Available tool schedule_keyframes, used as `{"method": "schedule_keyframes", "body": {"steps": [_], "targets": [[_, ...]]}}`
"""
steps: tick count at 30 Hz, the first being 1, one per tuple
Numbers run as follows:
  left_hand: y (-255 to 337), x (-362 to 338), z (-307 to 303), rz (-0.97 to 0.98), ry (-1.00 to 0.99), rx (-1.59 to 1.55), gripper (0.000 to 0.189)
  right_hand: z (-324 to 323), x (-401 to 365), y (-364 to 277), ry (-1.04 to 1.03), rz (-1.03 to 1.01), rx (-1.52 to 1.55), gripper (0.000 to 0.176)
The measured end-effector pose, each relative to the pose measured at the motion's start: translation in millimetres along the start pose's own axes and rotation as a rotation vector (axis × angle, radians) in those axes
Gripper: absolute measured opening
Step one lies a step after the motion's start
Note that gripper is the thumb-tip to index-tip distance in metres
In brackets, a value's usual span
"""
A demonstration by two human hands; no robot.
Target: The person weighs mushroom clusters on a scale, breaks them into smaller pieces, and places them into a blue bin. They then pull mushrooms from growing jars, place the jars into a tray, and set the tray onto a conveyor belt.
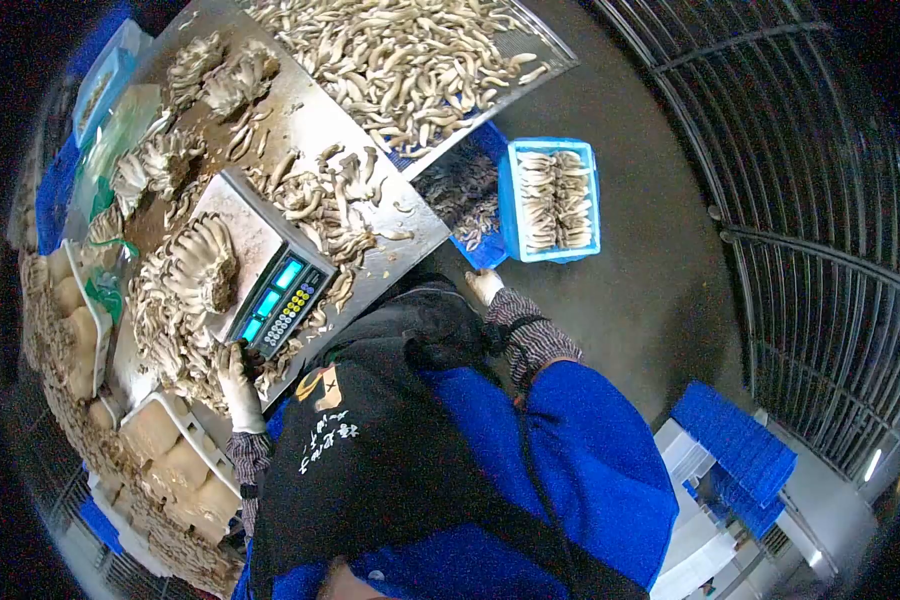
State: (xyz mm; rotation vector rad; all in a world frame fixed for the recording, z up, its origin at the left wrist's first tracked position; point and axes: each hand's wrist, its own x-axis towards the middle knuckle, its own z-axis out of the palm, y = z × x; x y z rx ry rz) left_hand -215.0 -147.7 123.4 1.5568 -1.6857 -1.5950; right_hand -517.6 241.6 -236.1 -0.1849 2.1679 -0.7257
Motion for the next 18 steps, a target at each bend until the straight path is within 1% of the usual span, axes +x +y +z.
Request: {"method": "schedule_keyframes", "body": {"steps": [1, 3, 4, 5, 6, 7, 8, 9, 11, 12, 13, 15, 16, 17, 18], "targets": [[-7, 5, -7, -0.05, -0.023, -0.017, 0.034, -1, 0, 1, 0.024, -0.01, 0.01, 0.037], [3, 4, -6, 0.006, -0.028, 0.051, 0.035, -5, -5, -6, 0.054, -0.016, 0.027, 0.036], [6, 2, -2, 0.028, 0.024, 0.042, 0.034, -8, -8, -10, 0.134, -0.05, -0.012, 0.035], [7, 3, -2, 0.034, 0.017, 0.044, 0.034, -14, -13, -20, 0.213, -0.084, -0.051, 0.034], [7, 4, -4, 0.02, 0.003, 0.048, 0.034, -18, -16, -28, 0.221, -0.082, -0.044, 0.034], [7, 4, -7, 0.006, -0.012, 0.052, 0.034, -21, -19, -36, 0.241, -0.031, -0.039, 0.033], [6, 4, -7, 0.036, 0.005, 0.055, 0.036, -24, -23, -44, 0.263, 0.019, -0.035, 0.032], [3, 6, -9, 0.043, -0.003, 0.057, 0.036, -26, -27, -51, 0.271, 0.022, -0.028, 0.032], [-2, 12, -15, 0.004, 0.002, -0.037, 0.037, -24, -35, -60, 0.351, -0.036, 0.05, 0.034], [-3, 15, -20, -0.008, -0.007, -0.055, 0.04, -23, -36, -62, 0.315, 0.001, 0.078, 0.034], [-4, 19, -25, 0.002, -0.017, -0.055, 0.04, -19, -39, -65, 0.327, 0.002, 0.086, 0.034], [-6, 25, -32, -0.063, 0.05, -0.124, 0.043, -10, -50, -69, 0.417, -0.014, 0.065, 0.033], [-8, 28, -38, -0.041, 0.025, -0.153, 0.045, -8, -58, -76, 0.437, -0.02, 0.063, 0.032], [-3, 30, -38, -0.037, 0.022, -0.155, 0.045, -5, -60, -76, 0.442, -0.021, 0.065, 0.032], [3, 30, -37, -0.058, 0.059, -0.166, 0.047, 0, -61, -75, 0.402, 0.012, 0.045, 0.033]]}}
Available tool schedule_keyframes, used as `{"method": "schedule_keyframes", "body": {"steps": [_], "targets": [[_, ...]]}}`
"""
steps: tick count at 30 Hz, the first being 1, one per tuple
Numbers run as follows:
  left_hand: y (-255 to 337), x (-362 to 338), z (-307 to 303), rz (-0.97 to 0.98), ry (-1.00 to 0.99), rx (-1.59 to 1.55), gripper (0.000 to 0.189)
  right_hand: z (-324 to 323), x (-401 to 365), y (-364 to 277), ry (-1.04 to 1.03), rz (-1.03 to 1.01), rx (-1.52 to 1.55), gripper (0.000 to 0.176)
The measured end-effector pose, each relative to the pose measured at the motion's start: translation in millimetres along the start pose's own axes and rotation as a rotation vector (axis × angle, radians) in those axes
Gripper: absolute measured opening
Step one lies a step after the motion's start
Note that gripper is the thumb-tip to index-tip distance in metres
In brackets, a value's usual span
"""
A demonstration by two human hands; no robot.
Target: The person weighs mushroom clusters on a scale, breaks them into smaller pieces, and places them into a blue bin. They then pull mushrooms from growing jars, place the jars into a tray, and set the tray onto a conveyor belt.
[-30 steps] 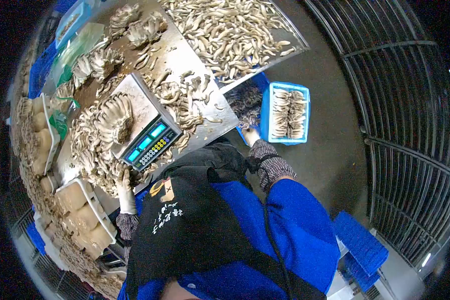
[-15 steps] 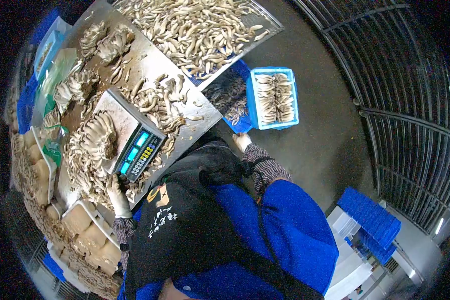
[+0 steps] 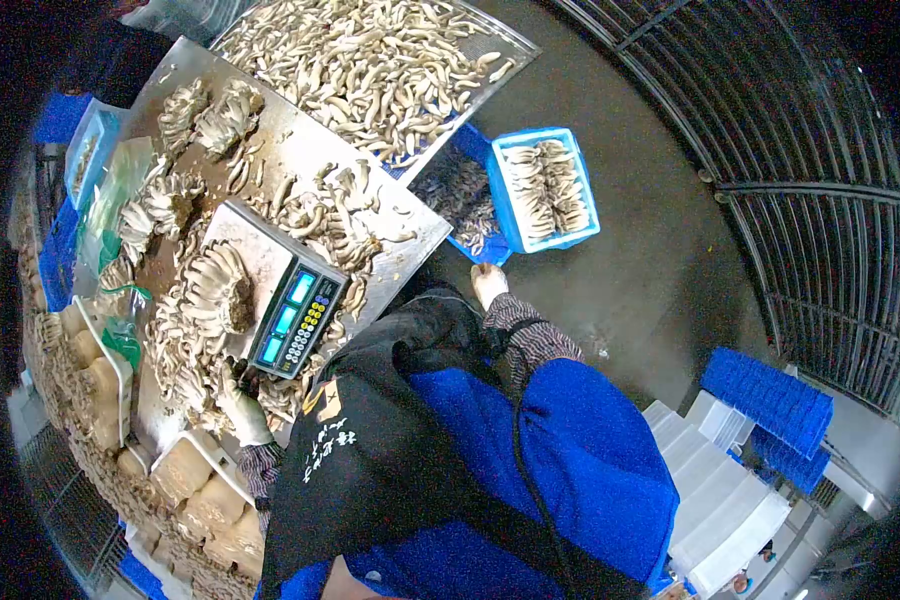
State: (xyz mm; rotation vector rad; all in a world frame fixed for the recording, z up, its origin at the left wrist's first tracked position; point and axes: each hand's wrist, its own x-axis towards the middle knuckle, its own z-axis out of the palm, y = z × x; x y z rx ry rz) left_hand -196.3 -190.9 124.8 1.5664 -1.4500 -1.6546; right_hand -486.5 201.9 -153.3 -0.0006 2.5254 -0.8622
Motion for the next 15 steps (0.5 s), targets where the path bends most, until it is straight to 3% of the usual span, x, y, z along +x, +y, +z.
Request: {"method": "schedule_keyframes", "body": {"steps": [3, 5, 6, 7, 8, 9, 10, 11, 12, 13, 14, 15], "targets": [[3, 8, -7, 0.003, 0.0, 0.005, 0.052, 5, -12, -13, -0.032, 0.025, -0.009, 0.038], [5, 14, -4, 0.01, -0.002, -0.051, 0.053, 10, -16, -20, 0.168, -0.047, 0.044, 0.033], [5, 23, -6, 0.27, -0.084, 0.209, 0.045, 7, -16, -18, 0.17, -0.048, 0.044, 0.033], [7, 29, -7, -0.037, 0.007, -0.162, 0.039, 3, -15, -15, 0.259, -0.105, 0.104, 0.034], [-17, 47, -23, 0.305, -0.056, 0.539, 0.038, 10, -13, -17, 0.32, -0.175, 0.176, 0.036], [-45, 64, -56, 0.595, -0.085, 1.276, 0.037, -9, -31, -59, 0.373, -0.038, -0.027, 0.03], [-57, 71, -69, 0.614, -0.042, 1.344, 0.036, -6, -6, -31, 0.373, -0.399, 0.064, 0.03], [-63, 78, -68, 0.63, -0.002, 1.407, 0.035, -8, -9, -61, 0.257, -0.15, 0.686, 0.027], [-62, 80, -58, 0.553, -0.02, 0.893, 0.031, -29, -19, -104, 0.306, -0.222, 0.627, 0.032], [-61, 79, -46, 0.494, -0.044, 0.369, 0.033, -38, -18, -121, 0.338, -0.221, 0.356, 0.037], [-52, 73, -37, 0.38, -0.018, 0.234, 0.033, -39, -19, -145, 0.358, -0.149, 0.491, 0.039], [-36, 63, -29, 0.268, -0.003, 0.091, 0.033, -43, -18, -156, 0.296, -0.17, 0.418, 0.036]]}}
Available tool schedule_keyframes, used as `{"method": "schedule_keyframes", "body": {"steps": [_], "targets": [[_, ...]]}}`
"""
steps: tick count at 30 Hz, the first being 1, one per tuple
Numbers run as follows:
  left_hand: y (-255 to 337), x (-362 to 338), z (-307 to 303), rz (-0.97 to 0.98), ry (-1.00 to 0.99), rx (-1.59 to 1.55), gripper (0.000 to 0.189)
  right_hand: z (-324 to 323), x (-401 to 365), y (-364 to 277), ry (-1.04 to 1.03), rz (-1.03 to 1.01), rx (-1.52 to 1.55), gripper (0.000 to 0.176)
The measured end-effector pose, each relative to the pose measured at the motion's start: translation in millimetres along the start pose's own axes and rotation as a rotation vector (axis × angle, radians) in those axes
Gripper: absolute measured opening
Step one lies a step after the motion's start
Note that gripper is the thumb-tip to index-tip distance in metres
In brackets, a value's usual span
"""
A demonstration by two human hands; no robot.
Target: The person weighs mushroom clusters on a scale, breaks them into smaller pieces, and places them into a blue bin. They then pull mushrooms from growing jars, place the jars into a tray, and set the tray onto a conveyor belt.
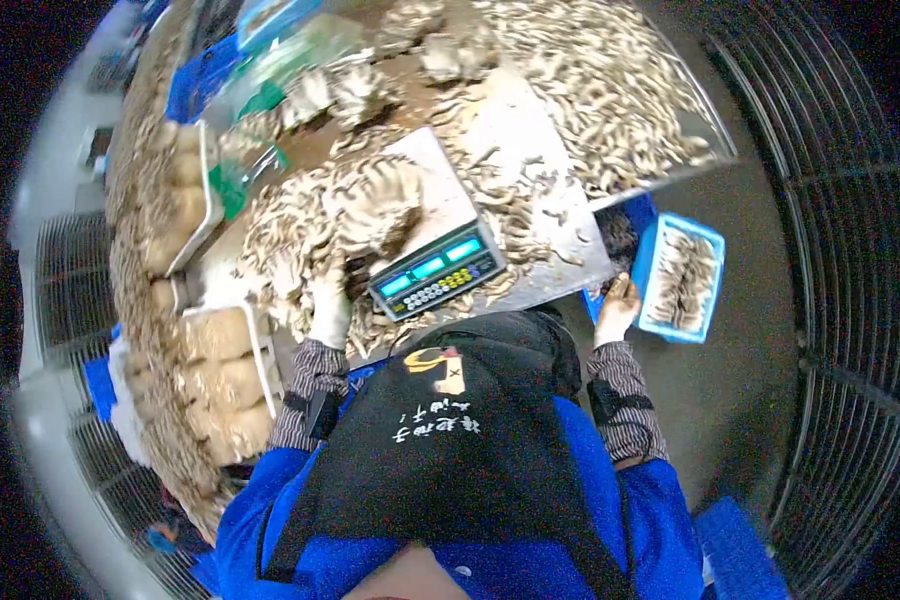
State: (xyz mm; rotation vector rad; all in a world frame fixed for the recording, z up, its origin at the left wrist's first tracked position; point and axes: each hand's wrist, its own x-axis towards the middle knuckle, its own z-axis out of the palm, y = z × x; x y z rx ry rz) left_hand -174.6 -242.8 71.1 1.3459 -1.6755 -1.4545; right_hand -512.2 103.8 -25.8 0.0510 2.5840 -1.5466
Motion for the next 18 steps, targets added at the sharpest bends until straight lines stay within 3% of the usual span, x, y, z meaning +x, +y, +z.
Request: {"method": "schedule_keyframes", "body": {"steps": [2, 3, 4, 5, 8, 10, 11, 12, 14, 15, 16, 18], "targets": [[45, -14, 12, -0.14, -0.019, -0.266, 0.031, 17, 0, -45, -0.098, -0.073, 0.107, 0.033], [32, -13, 12, -0.209, -0.069, -0.432, 0.036, 28, 0, -64, -0.149, -0.172, 0.114, 0.031], [64, -26, 16, -0.248, -0.034, -0.34, 0.04, 39, -2, -83, -0.202, -0.271, 0.122, 0.03], [55, -27, 15, -0.274, -0.025, -0.356, 0.042, 49, -6, -106, -0.285, -0.339, 0.122, 0.028], [27, -24, 8, -0.3, -0.088, -0.388, 0.051, 87, -20, -161, -0.564, -0.39, 0.087, 0.026], [29, -26, 12, -0.346, -0.069, -0.385, 0.054, 121, -32, -174, -0.833, -0.295, 0.313, 0.03], [36, -28, 14, -0.334, -0.069, -0.348, 0.055, 125, -40, -202, -0.854, -0.468, 0.017, 0.036], [58, -32, 15, -0.309, -0.098, -0.354, 0.055, 140, -43, -204, -0.83, -0.674, -0.007, 0.041], [62, -30, 21, -0.293, -0.026, -0.35, 0.053, 162, -50, -217, -0.894, -0.575, -0.014, 0.047], [75, -32, 24, -0.289, -0.021, -0.363, 0.053, 156, -62, -244, -1.02, -0.244, 0.083, 0.05], [90, -35, 25, -0.283, 0.013, -0.312, 0.051, 193, -39, -204, -0.968, -0.306, 0.08, 0.05], [92, -30, 25, -0.273, 0.047, -0.271, 0.05, 207, -41, -217, -0.913, -0.337, 0.123, 0.047]]}}
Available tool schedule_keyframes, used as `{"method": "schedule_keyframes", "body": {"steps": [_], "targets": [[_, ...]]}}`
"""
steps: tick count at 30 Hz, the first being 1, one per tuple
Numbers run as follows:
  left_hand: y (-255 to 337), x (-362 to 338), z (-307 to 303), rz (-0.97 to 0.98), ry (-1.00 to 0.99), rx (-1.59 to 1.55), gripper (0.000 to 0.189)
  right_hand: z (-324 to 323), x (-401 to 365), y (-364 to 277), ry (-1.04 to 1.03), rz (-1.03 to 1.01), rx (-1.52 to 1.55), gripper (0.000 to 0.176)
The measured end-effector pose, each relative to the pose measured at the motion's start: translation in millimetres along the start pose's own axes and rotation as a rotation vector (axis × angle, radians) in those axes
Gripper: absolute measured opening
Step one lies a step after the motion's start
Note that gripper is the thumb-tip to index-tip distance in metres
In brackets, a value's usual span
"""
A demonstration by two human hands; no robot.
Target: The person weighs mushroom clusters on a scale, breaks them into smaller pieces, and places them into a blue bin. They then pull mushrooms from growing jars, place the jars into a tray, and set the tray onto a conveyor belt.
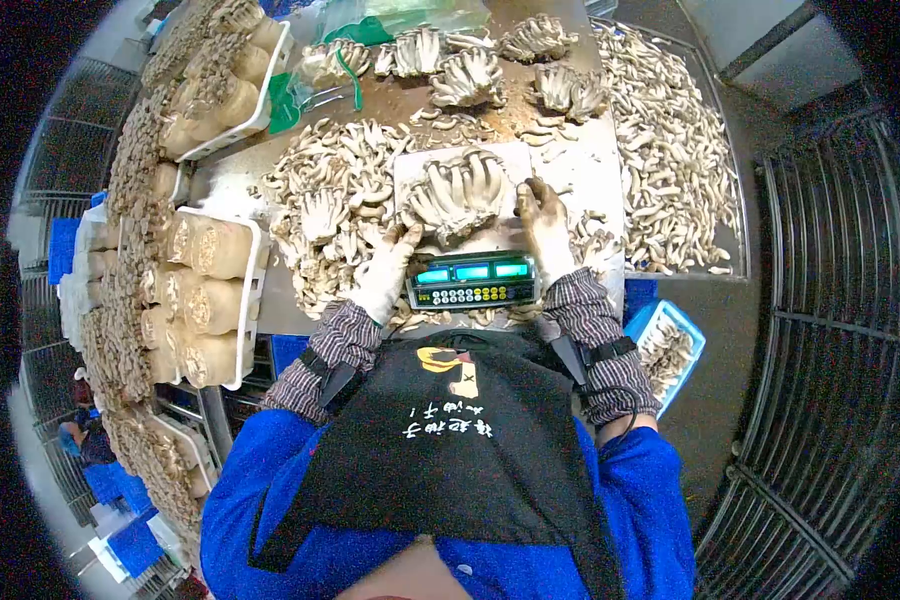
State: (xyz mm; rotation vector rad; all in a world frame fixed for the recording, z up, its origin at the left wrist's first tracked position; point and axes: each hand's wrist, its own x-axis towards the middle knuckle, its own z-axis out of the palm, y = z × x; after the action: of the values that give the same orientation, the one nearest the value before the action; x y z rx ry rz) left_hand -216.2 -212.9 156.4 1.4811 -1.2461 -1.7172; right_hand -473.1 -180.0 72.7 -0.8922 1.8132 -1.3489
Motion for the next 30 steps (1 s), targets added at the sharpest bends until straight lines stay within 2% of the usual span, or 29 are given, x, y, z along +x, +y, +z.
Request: {"method": "schedule_keyframes", "body": {"steps": [1, 2, 3, 4, 6, 7, 10, 11, 12, 14, 16, 18, 19, 22, 23, 24, 26, 27, 29, 30], "targets": [[-10, 12, -3, -0.064, -0.061, -0.053, 0.057, 3, 4, -4, -0.002, -0.005, -0.008, 0.047], [-16, 19, -5, -0.13, -0.121, -0.105, 0.064, 5, 5, -19, -0.007, -0.12, -0.059, 0.046], [-10, 18, -1, 0.035, -0.037, -0.033, 0.048, 8, 4, -32, -0.011, -0.234, -0.108, 0.046], [-13, 23, -2, 0.034, -0.036, -0.039, 0.048, 11, 3, -44, -0.015, -0.236, -0.113, 0.046], [-28, 40, -4, 0.159, -0.036, -0.013, 0.055, 16, -3, -63, -0.125, -0.07, -0.067, 0.038], [-36, 50, -5, 0.13, -0.027, 0.007, 0.064, 19, -5, -67, -0.115, -0.117, -0.08, 0.039], [-33, 52, 4, 0.149, -0.047, -0.102, 0.071, 21, -6, -68, -0.095, -0.108, -0.118, 0.037], [-27, 51, 7, 0.215, -0.008, -0.002, 0.077, 22, -8, -66, -0.094, -0.106, -0.124, 0.037], [-29, 54, 10, 0.213, -0.01, -0.006, 0.077, 23, -10, -62, -0.096, -0.087, -0.076, 0.041], [-37, 63, 14, 0.369, -0.006, 0.137, 0.072, 23, -17, -55, -0.097, -0.05, 0.021, 0.049], [-47, 70, 16, 0.393, 0.04, 0.153, 0.076, 22, -21, -42, -0.131, -0.129, 0.025, 0.043], [-40, 65, 14, 0.323, 0.017, 0.202, 0.078, 29, -29, -32, -0.041, -0.314, -0.056, 0.029], [-37, 62, 14, 0.32, 0.019, 0.222, 0.078, 26, -37, -26, -0.05, -0.22, -0.125, 0.022], [-30, 55, 18, 0.328, 0.029, 0.223, 0.077, 33, -50, -13, 0.011, -0.365, -0.007, 0.03], [-35, 58, 19, 0.327, 0.01, 0.148, 0.073, 36, -56, -7, -0.082, -0.122, 0.46, 0.033], [-38, 62, 18, 0.333, -0.002, 0.155, 0.073, 32, -58, -2, -0.088, -0.411, 0.031, 0.031], [-40, 66, 16, 0.279, -0.07, -0.002, 0.085, 32, -52, 6, 0.088, -0.694, -0.366, 0.025], [-37, 66, 15, 0.218, -0.046, 0.082, 0.084, 33, -53, 14, 0.099, -0.693, -0.366, 0.025], [-41, 68, 15, 0.271, -0.051, 0.075, 0.084, 36, -57, 28, -0.154, -0.155, 0.633, 0.023], [-40, 68, 15, 0.32, -0.048, 0.062, 0.084, 36, -61, 14, -0.147, -0.158, 0.635, 0.023]]}}
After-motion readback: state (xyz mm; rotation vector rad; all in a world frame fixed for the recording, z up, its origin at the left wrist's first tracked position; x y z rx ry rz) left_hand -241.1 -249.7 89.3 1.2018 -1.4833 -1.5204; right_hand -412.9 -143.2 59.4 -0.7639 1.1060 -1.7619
